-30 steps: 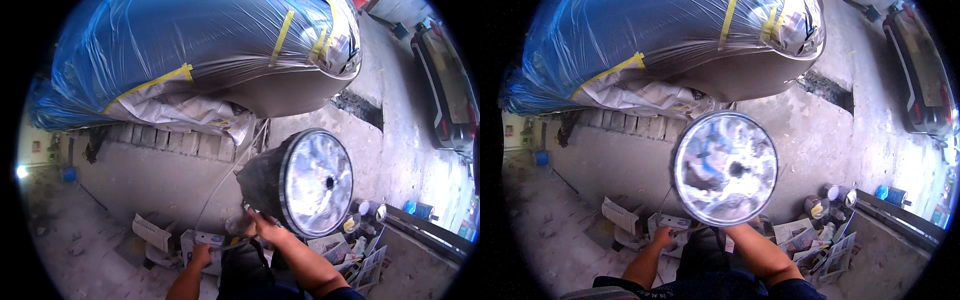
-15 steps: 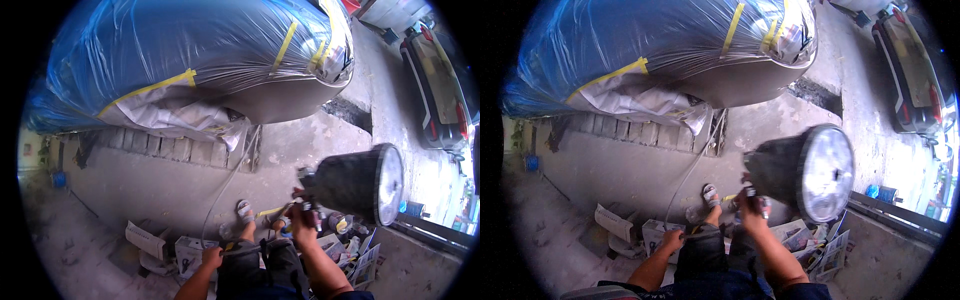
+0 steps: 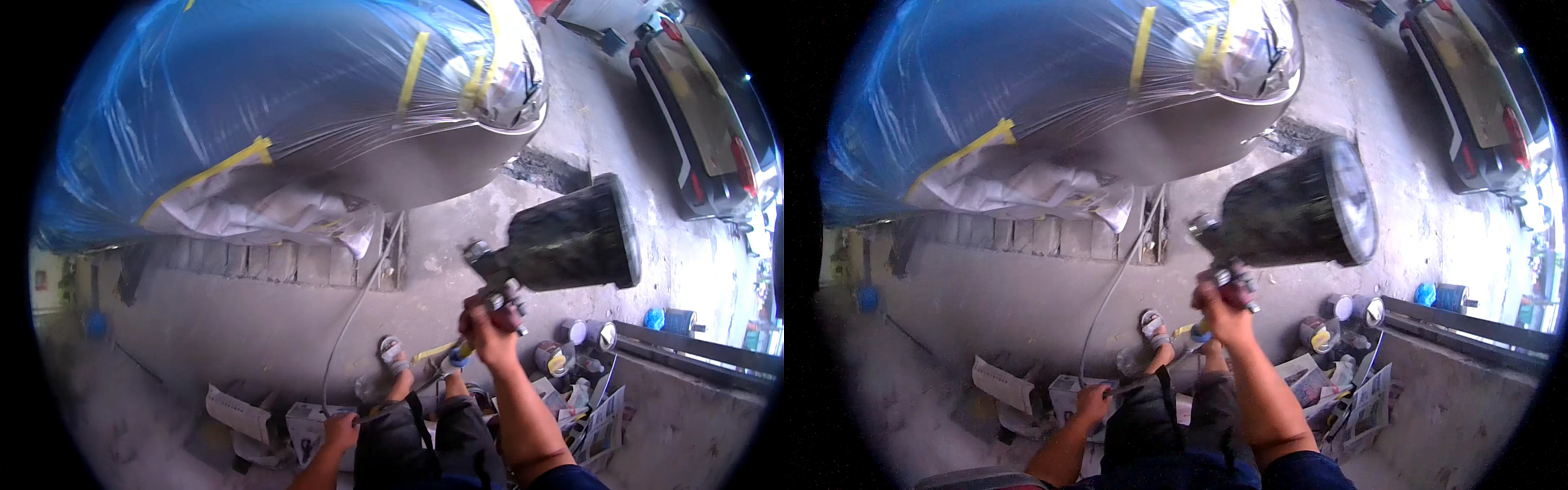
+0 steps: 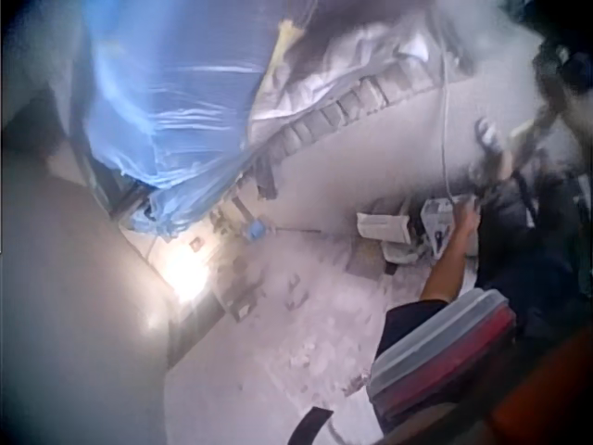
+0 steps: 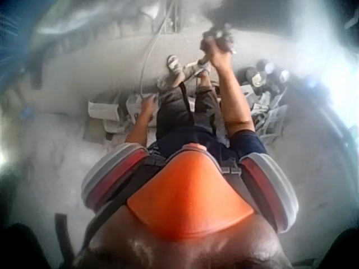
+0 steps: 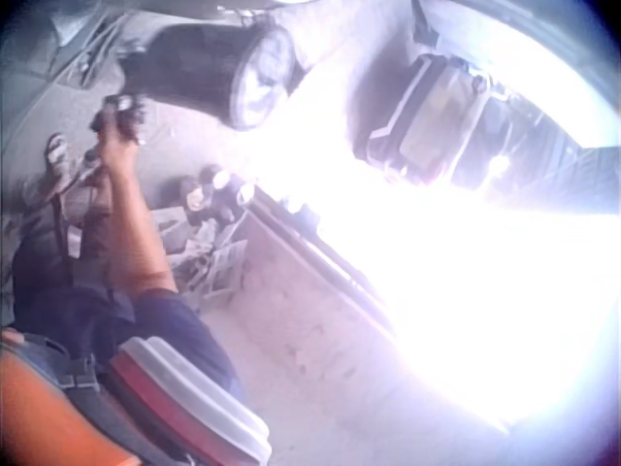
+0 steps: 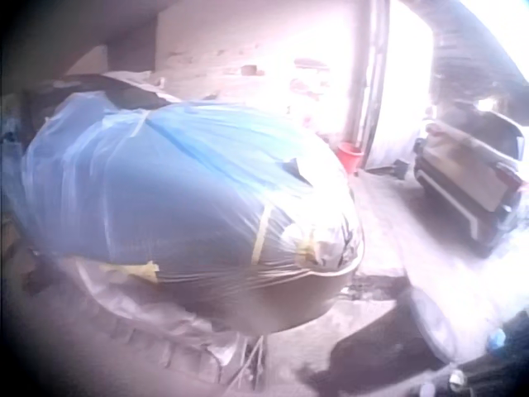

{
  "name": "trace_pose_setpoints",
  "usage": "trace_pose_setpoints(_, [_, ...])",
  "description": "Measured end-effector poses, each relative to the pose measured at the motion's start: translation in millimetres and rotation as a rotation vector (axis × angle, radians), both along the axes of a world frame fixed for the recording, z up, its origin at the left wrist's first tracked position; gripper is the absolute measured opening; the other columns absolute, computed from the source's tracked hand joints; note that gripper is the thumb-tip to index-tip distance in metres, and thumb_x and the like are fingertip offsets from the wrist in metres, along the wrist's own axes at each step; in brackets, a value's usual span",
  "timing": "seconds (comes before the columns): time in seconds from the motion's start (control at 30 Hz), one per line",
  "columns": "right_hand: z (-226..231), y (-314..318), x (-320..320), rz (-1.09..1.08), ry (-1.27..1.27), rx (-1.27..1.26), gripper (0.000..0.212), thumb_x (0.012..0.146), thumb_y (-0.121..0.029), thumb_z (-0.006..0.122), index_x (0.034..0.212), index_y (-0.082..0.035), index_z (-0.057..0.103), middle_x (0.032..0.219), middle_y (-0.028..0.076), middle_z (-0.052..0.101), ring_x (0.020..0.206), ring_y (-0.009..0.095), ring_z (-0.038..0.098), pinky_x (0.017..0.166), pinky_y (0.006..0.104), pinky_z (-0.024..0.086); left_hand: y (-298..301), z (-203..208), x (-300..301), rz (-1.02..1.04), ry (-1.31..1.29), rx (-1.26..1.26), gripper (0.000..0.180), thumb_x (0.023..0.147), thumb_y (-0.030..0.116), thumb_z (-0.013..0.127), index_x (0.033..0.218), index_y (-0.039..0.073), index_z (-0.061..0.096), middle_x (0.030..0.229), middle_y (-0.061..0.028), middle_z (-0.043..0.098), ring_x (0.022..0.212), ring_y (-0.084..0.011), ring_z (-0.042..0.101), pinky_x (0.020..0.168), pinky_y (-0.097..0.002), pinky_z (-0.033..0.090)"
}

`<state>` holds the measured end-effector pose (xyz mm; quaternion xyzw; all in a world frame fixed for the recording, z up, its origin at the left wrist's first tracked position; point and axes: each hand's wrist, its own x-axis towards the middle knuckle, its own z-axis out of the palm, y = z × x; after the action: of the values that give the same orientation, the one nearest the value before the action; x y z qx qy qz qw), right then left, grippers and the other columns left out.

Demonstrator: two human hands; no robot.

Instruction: The person uses a spray gun to apply paint to the rear bumper of a car that is masked with plastic and tape. The person moves around the vehicle to cover different sections of the bumper and briefly opens the car door to spray the interior door frame before closing it.

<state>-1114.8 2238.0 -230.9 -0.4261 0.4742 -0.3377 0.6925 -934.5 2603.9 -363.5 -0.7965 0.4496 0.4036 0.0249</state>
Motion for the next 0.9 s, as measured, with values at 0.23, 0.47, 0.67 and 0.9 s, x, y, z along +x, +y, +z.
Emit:
trace_pose_setpoints(0.23, [-19.6, -89.5, -106.8, -0.424, -0.041, -0.128, 0.025, 0.088, -0.018, 0.055, 0.108, -0.006, 0.045, 0.083, 0.009, 0.054, 0.054, 0.015, 0.052, 0.042, 0.0254, 0.039, -94.2, 2.9, -50.3, -0.057, 0.133, -0.246, 0.024, 0.074, 0.018, 0.063, 0.096, 0.008, 0.061, 0.086, -0.0143, 0.062, 0.083, -0.0342, 0.057, 0.072, -0.0452, 0.043])
trace_pose_setpoints(0.47, [34.8, -105.4, -98.0, -0.583, 0.299, -0.142, 0.021, 0.091, -0.02, 0.051, 0.102, -0.004, 0.059, 0.061, 0.002, 0.054, 0.046, 0.006, 0.047, 0.038, 0.0198, 0.032, -112.8, 3.4, -70.4, -0.051, 0.212, -0.365, 0.026, 0.074, 0.015, 0.062, 0.098, 0.006, 0.06, 0.091, -0.0158, 0.062, 0.086, -0.0343, 0.057, 0.074, -0.0436, 0.044])
trace_pose_setpoints(0.67, [63.1, -49.1, -60.7, -0.123, 0.212, -0.098, 0.017, 0.088, -0.019, 0.056, 0.093, -0.003, 0.056, 0.064, 0.003, 0.056, 0.051, 0.009, 0.049, 0.044, 0.0225, 0.037, -71.1, 6.6, -60.0, -0.079, 0.236, -0.192, 0.027, 0.069, 0.014, 0.063, 0.096, 0.01, 0.06, 0.088, -0.0149, 0.061, 0.086, -0.0331, 0.057, 0.074, -0.0421, 0.045])
trace_pose_setpoints(0.9, [121.1, -85.9, -54.9, 0.341, -0.039, 0.095, 0.035, 0.085, -0.034, 0.059, 0.099, -0.002, 0.056, 0.061, 0.003, 0.055, 0.05, 0.01, 0.051, 0.044, 0.022, 0.036, -68.4, 9.6, -79.7, -0.176, 0.416, -0.155, 0.032, 0.071, 0.018, 0.064, 0.101, 0.009, 0.058, 0.096, -0.0141, 0.061, 0.092, -0.0329, 0.056, 0.079, -0.0429, 0.044])
